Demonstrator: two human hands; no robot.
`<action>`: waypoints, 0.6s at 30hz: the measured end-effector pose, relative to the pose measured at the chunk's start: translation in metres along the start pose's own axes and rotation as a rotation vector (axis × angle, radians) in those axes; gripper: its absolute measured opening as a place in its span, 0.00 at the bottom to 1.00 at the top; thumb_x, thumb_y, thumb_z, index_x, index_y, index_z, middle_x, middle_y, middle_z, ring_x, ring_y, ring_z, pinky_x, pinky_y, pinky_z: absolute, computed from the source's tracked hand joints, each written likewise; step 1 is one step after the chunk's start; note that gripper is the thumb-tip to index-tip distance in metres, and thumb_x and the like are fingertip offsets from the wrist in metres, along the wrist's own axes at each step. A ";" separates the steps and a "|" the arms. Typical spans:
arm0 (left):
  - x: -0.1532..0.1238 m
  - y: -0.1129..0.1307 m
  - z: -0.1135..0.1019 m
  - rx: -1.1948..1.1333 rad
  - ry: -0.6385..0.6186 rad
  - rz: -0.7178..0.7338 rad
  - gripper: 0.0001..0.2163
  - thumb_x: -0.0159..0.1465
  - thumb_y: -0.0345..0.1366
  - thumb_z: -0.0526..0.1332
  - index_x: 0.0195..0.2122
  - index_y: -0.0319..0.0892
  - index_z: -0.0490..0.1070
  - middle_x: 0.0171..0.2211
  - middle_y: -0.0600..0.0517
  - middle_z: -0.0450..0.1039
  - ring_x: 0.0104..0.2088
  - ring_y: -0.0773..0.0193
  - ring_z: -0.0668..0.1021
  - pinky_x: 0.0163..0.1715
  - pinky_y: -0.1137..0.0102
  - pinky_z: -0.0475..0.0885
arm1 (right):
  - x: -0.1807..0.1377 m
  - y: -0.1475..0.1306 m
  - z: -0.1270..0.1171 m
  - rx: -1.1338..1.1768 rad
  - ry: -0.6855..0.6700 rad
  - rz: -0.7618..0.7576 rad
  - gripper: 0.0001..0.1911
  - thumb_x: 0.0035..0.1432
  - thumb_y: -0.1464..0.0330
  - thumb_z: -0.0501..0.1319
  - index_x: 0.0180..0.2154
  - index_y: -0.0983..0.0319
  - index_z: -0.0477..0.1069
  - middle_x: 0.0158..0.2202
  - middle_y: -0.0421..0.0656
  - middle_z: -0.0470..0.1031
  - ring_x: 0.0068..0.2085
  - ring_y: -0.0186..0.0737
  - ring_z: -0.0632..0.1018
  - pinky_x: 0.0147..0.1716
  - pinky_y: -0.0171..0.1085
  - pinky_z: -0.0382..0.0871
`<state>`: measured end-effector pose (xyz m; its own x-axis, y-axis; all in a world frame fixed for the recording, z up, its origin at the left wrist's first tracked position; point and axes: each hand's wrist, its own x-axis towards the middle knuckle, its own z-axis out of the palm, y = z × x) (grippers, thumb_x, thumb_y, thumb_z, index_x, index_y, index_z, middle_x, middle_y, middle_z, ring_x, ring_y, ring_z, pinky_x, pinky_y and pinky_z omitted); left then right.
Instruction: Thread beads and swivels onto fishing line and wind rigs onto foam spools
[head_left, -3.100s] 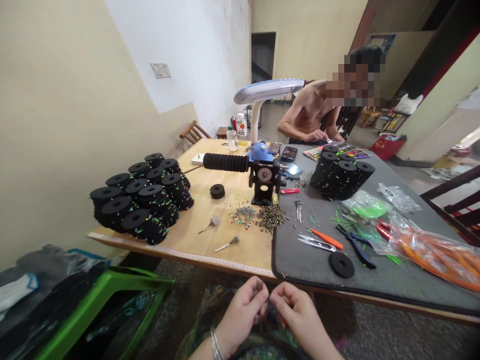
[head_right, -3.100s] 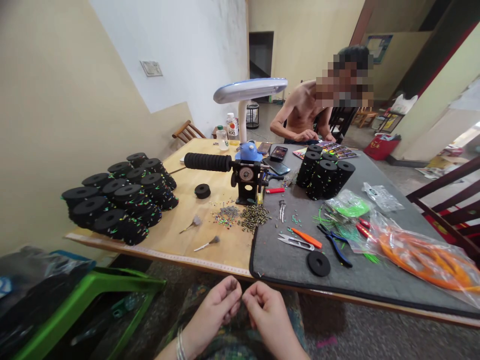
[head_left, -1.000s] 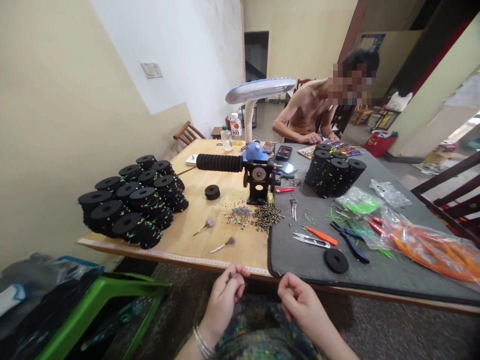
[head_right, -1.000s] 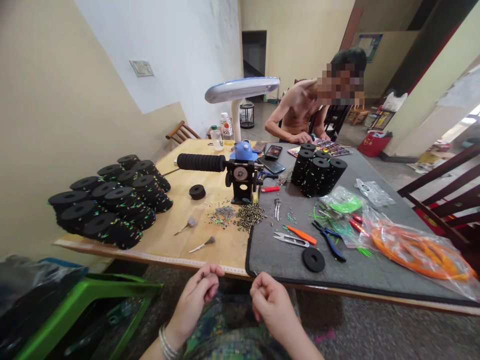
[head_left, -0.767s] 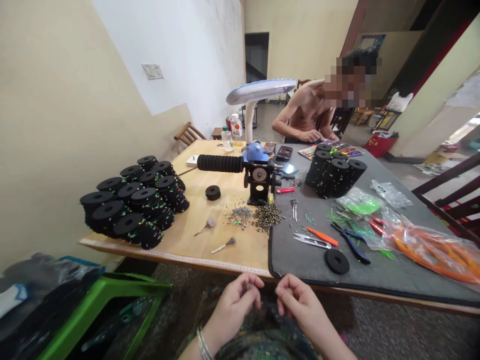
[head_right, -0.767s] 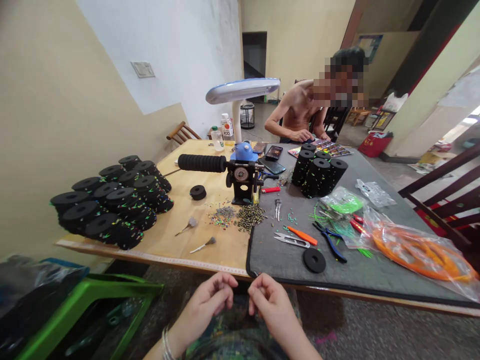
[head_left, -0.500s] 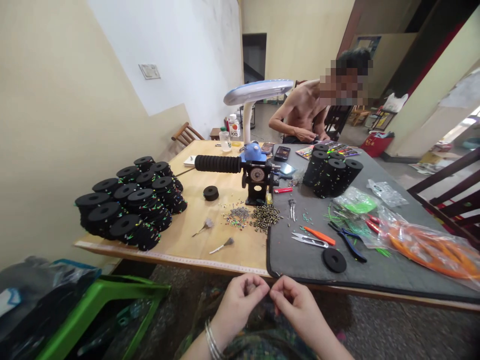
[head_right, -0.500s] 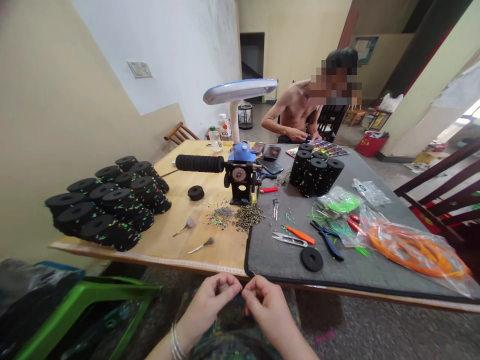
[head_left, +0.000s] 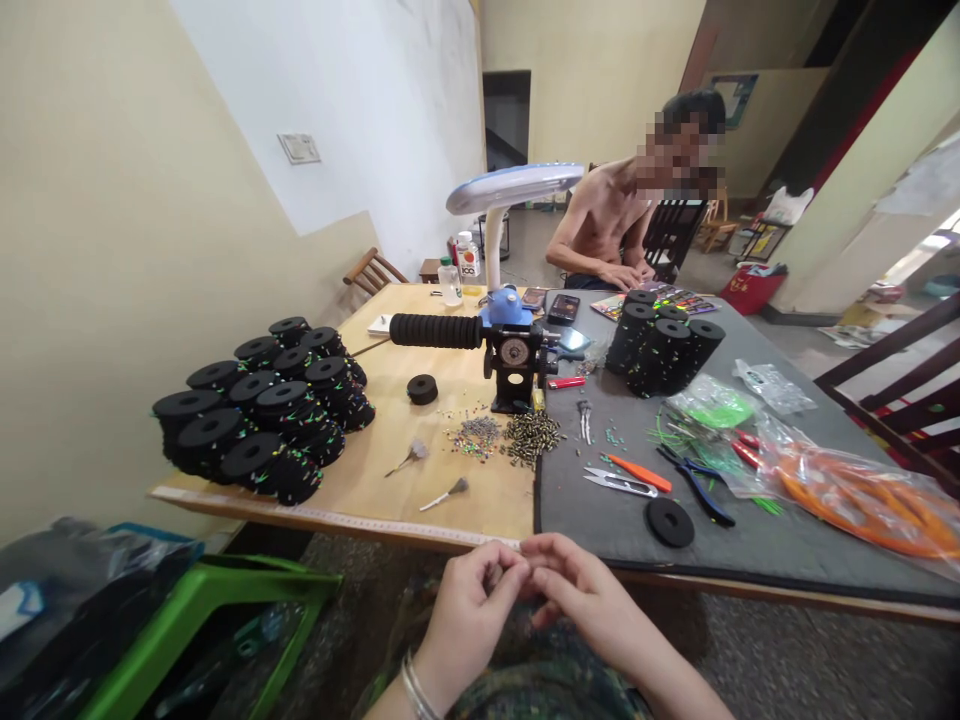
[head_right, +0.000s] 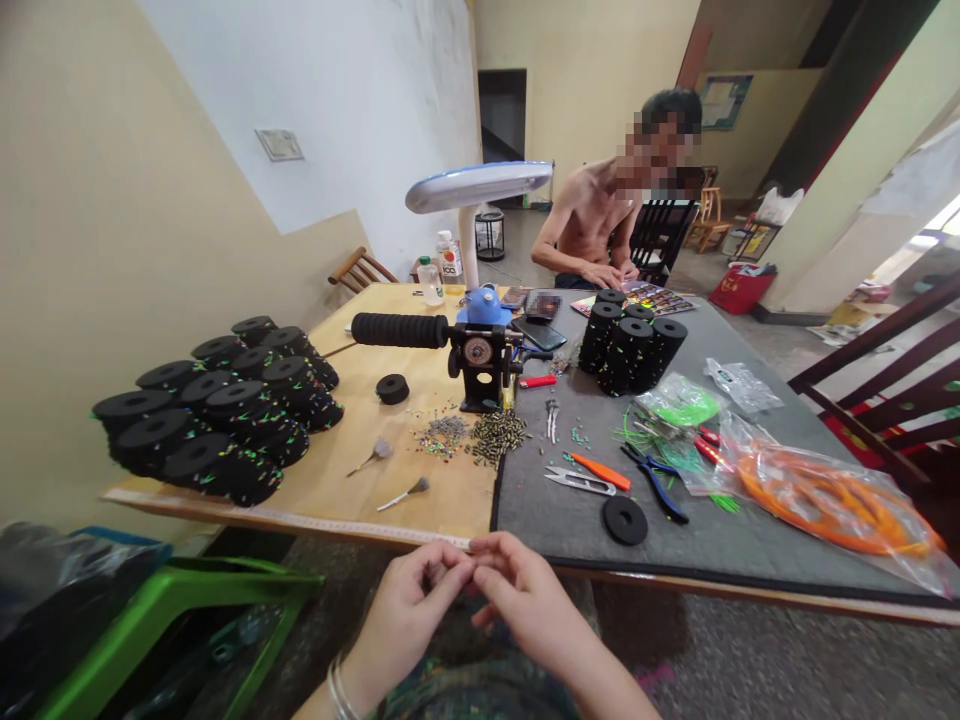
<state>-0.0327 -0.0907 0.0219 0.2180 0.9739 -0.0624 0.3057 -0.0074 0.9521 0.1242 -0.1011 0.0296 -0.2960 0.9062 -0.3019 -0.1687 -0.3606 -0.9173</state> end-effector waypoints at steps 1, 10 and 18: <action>0.000 0.000 -0.002 0.027 -0.002 0.021 0.12 0.61 0.41 0.59 0.24 0.39 0.73 0.18 0.55 0.66 0.21 0.68 0.65 0.23 0.74 0.58 | 0.002 0.002 0.003 0.002 -0.020 0.016 0.22 0.50 0.53 0.64 0.40 0.62 0.67 0.28 0.40 0.74 0.27 0.34 0.74 0.24 0.31 0.68; 0.008 -0.002 -0.016 0.120 -0.010 0.056 0.13 0.62 0.41 0.58 0.26 0.39 0.74 0.20 0.55 0.68 0.22 0.68 0.67 0.24 0.75 0.60 | 0.016 0.007 -0.002 -0.198 -0.043 0.001 0.17 0.51 0.55 0.62 0.26 0.61 0.64 0.15 0.32 0.64 0.17 0.27 0.61 0.19 0.28 0.53; 0.026 0.004 -0.072 0.510 0.194 0.134 0.14 0.64 0.46 0.54 0.38 0.42 0.72 0.21 0.56 0.68 0.22 0.65 0.71 0.25 0.72 0.64 | -0.004 -0.009 -0.038 -0.036 0.274 -0.093 0.20 0.50 0.51 0.64 0.28 0.61 0.65 0.14 0.30 0.58 0.17 0.27 0.54 0.17 0.29 0.43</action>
<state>-0.0929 -0.0491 0.0461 0.1257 0.9804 0.1516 0.7069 -0.1957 0.6797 0.1622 -0.0937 0.0291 -0.0148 0.9625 -0.2708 -0.1480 -0.2700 -0.9514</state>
